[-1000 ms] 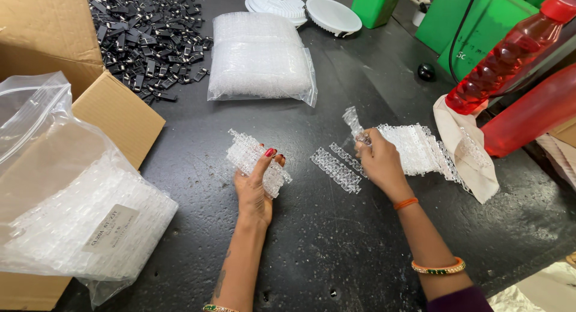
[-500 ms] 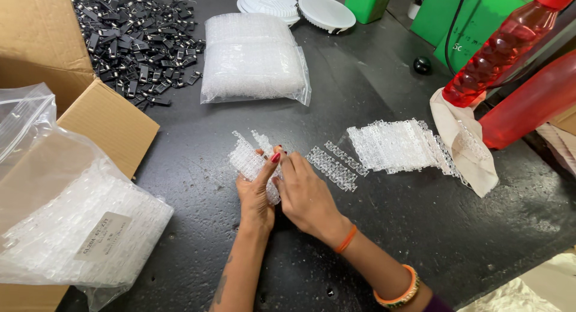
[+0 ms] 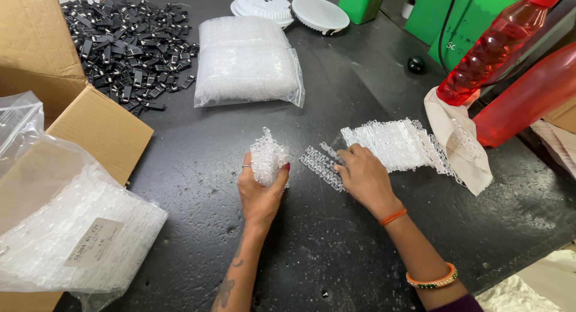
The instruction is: The person picks up clear plastic LED strips from a pile on a table, gathers them into a bundle, and places them into a plastic bag inside a cardboard box.
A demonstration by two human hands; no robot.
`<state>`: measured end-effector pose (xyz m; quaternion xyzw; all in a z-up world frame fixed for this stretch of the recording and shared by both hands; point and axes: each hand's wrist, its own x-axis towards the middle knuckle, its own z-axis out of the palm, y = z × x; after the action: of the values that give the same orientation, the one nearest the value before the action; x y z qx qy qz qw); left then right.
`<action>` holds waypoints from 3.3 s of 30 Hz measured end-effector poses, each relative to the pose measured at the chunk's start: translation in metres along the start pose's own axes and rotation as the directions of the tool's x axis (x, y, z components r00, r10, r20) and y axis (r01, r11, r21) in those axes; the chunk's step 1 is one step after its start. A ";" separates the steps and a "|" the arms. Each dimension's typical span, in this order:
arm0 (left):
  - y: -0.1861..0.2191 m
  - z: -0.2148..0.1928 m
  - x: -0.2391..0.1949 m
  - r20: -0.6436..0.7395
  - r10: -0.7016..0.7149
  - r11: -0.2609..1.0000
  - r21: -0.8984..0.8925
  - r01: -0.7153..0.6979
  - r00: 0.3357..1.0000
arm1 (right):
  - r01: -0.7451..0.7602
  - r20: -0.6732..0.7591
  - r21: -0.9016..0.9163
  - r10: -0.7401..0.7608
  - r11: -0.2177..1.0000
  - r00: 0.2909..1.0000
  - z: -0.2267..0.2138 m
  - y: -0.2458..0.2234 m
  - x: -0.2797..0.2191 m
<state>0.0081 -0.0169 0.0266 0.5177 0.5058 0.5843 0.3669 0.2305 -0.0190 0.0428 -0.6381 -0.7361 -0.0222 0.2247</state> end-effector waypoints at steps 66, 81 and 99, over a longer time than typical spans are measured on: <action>0.011 0.020 -0.027 0.225 0.038 0.986 -0.165 0.000 0.974 | 0.159 -0.131 0.916 -0.100 0.367 0.986 0.007 -0.067 -0.008; -0.008 0.020 -0.035 0.354 0.273 0.945 0.077 -0.319 0.894 | 0.425 -0.412 0.657 -0.176 0.622 0.894 -0.010 -0.090 -0.032; -0.008 0.037 -0.025 0.437 -0.196 0.952 0.301 0.063 0.878 | 0.209 -0.273 0.762 0.012 0.613 0.962 -0.001 -0.088 -0.023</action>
<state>0.0481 -0.0315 0.0115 0.6526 0.5146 0.3414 0.4390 0.1495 -0.0567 0.0579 -0.4258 -0.6709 0.2084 0.5702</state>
